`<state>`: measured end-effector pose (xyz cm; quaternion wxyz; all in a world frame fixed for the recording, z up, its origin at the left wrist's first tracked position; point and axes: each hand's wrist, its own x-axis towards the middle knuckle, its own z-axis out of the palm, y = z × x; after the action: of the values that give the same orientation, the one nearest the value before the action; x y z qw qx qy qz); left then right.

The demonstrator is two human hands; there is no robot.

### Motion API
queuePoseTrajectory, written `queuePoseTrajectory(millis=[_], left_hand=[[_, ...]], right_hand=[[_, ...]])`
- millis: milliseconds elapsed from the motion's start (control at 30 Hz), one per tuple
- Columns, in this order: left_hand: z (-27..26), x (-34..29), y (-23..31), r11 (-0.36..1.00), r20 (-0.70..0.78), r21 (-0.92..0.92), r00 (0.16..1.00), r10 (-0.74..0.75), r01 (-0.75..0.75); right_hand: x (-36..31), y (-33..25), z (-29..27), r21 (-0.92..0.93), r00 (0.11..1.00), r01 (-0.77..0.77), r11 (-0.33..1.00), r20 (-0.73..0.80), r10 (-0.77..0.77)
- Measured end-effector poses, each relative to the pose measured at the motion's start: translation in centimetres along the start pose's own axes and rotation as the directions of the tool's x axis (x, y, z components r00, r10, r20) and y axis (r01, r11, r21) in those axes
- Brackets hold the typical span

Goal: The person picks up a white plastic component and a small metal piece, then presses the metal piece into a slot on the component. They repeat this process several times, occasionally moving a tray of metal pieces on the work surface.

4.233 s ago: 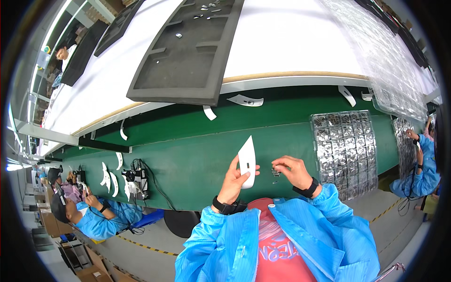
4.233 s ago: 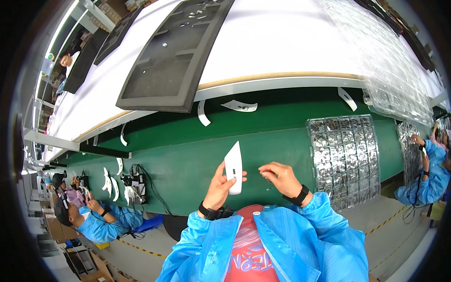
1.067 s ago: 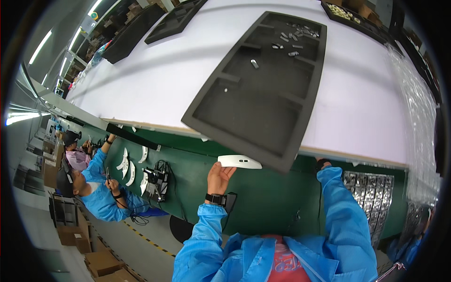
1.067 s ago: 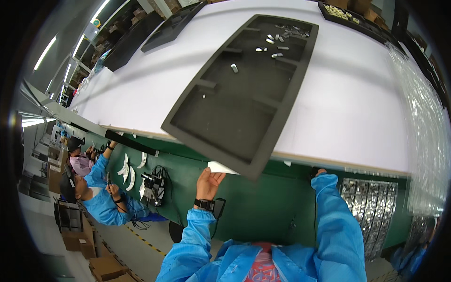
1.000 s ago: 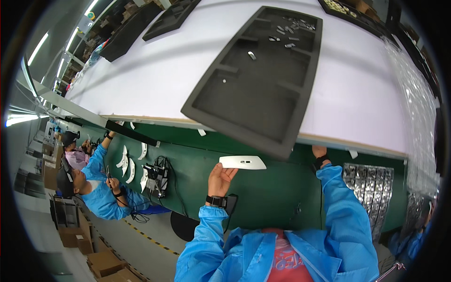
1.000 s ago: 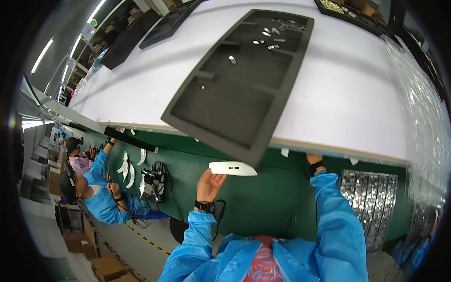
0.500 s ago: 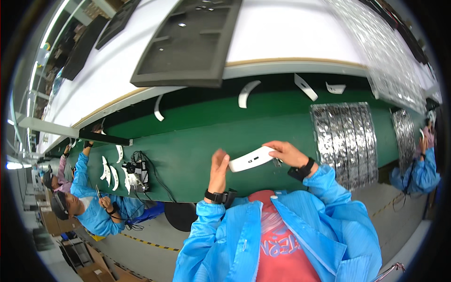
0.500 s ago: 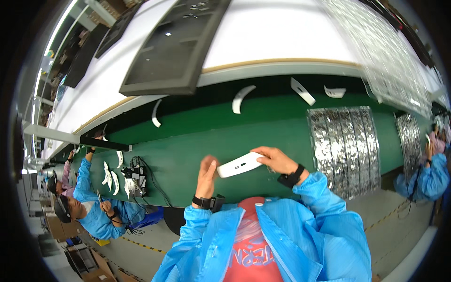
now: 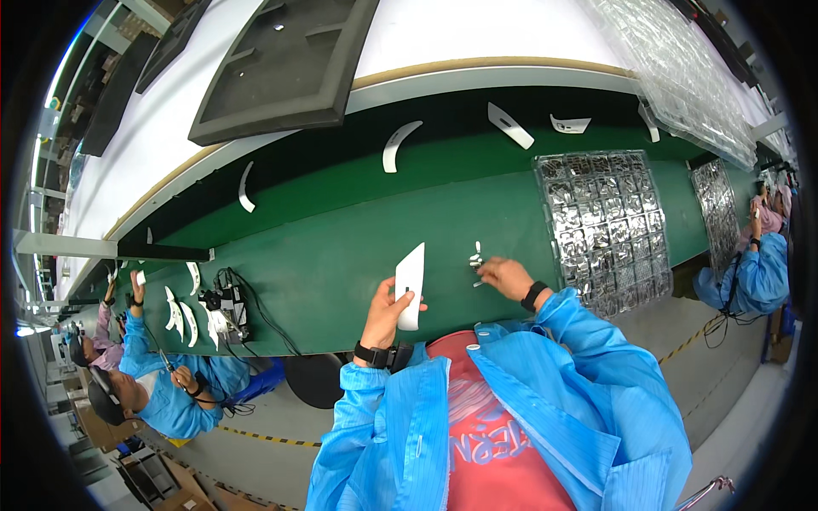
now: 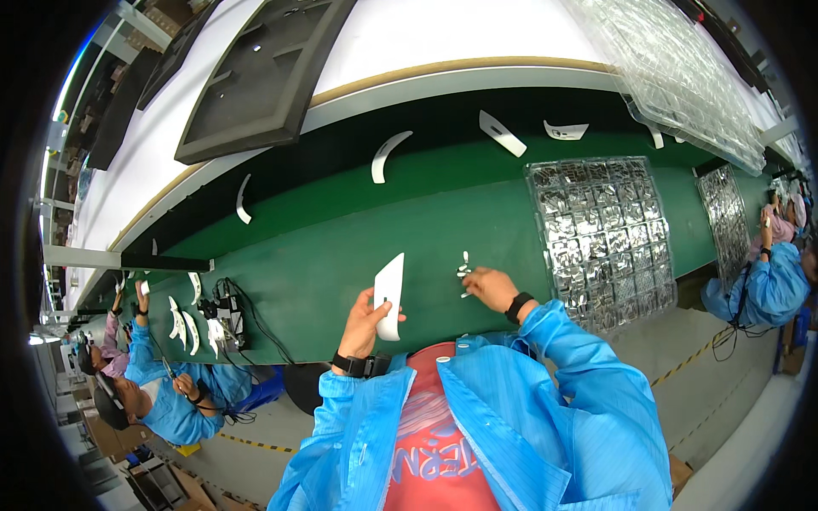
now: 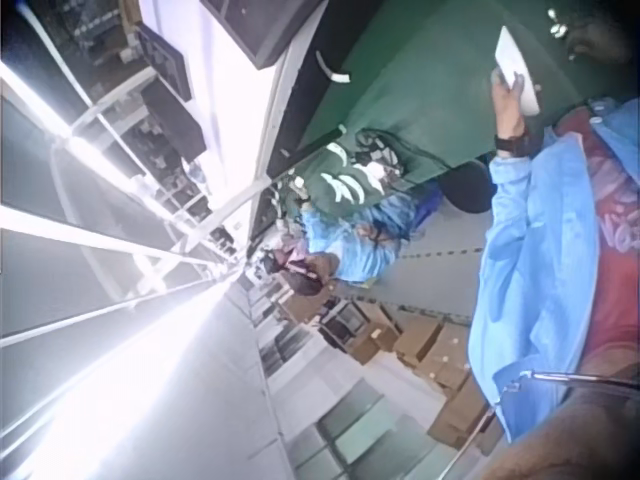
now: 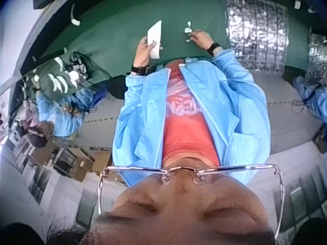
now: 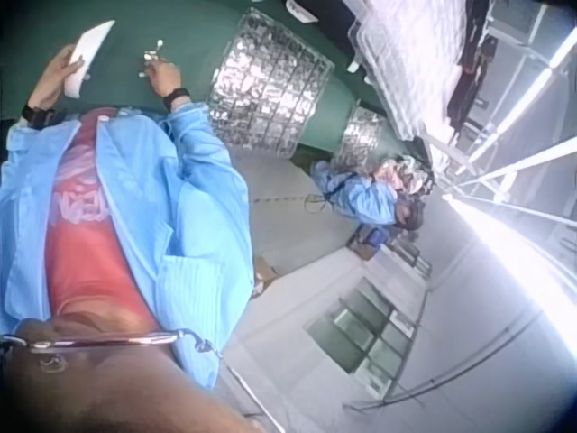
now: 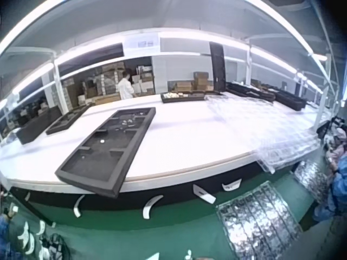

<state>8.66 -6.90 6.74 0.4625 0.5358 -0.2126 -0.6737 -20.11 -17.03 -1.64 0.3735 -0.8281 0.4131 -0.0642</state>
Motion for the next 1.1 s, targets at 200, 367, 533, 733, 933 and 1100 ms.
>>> queuePoseTrajectory(millis=[200, 367, 533, 733, 933, 1100], left_hand=[[0.0, -1.2, -0.8, 0.997, 0.001, -0.081, 1.000, -0.009, 0.009], [0.3, -1.5, -1.4, 0.995, 0.054, -0.104, 0.999, 0.006, 0.000], [0.8, -1.7, -1.0, 0.994, 0.067, -0.105, 0.997, 0.033, -0.026], [1.5, -1.2, -0.4, 0.994, 0.100, -0.095, 0.993, 0.062, -0.052], [3.4, -0.9, 0.8, 0.990, 0.147, -0.052, 0.979, 0.138, -0.131], [4.7, -0.5, 1.5, 0.985, 0.190, 0.007, 0.968, 0.165, -0.170]], right_hand=[[-1.2, 1.3, 4.7, -0.272, 0.991, 0.024, 0.962, -0.123, -0.060], [-1.1, 1.7, 5.1, -0.364, 0.966, 0.122, 0.923, -0.170, -0.195], [-1.1, 1.3, 4.3, -0.476, 0.949, 0.241, 0.846, -0.068, -0.308], [-0.7, -1.9, 2.5, 0.192, 0.984, 0.019, 0.981, -0.180, 0.016], [-0.8, -10.7, -5.1, 0.569, 0.987, 0.069, 0.819, -0.161, 0.029], [0.3, -14.1, -7.6, 0.345, 0.939, 0.337, 0.876, -0.186, -0.288]])
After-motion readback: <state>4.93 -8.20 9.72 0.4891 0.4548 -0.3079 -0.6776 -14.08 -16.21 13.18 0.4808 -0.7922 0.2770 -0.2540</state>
